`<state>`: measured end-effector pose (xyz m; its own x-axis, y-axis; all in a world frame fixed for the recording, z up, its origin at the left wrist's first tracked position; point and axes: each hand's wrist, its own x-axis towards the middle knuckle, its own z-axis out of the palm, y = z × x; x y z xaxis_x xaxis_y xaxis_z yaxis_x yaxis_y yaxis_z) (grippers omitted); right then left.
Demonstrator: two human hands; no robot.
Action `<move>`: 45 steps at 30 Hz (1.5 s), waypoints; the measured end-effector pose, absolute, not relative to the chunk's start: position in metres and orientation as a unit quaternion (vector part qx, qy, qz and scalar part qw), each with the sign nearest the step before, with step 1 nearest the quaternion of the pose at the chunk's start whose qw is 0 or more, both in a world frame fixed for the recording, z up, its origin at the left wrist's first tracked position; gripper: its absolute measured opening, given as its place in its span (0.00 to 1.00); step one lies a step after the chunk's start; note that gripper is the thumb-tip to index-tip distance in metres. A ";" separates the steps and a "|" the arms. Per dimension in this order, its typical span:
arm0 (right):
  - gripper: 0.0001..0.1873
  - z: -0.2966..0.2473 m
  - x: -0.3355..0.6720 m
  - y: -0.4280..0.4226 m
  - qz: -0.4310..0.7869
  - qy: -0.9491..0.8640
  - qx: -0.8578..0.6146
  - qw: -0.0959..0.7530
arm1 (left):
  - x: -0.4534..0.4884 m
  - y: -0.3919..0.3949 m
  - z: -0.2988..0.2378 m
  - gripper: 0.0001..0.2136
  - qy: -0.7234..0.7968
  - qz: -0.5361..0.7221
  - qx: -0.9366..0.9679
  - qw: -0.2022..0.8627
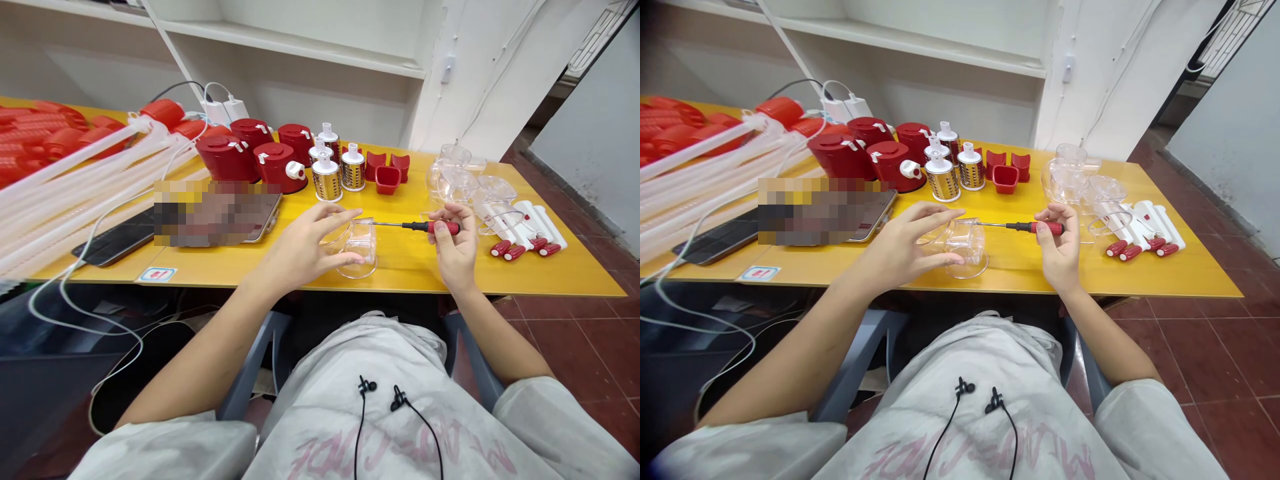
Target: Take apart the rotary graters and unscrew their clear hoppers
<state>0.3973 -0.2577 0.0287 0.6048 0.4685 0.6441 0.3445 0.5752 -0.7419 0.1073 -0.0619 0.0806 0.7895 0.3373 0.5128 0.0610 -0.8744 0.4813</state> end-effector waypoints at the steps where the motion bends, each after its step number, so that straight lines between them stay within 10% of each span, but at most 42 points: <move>1: 0.23 0.029 0.398 -0.258 0.028 -0.451 -0.461 0.764 | 0.107 -0.062 0.081 0.51 0.106 0.308 0.918 0.225; 28: 0.36 0.036 0.390 -0.269 0.080 -0.436 -0.456 0.772 | 0.110 -0.054 0.074 0.51 0.097 0.308 0.929 0.182; 45: 0.26 0.031 0.369 -0.273 -0.015 -0.471 -0.439 0.765 | 0.106 -0.064 0.077 0.43 0.067 0.257 0.943 0.202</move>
<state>0.3693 -0.2734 0.0308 0.5561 0.3899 0.7340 0.4363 0.6147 -0.6571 0.1061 -0.0635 0.0772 0.8585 0.2300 0.4583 0.0217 -0.9093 0.4156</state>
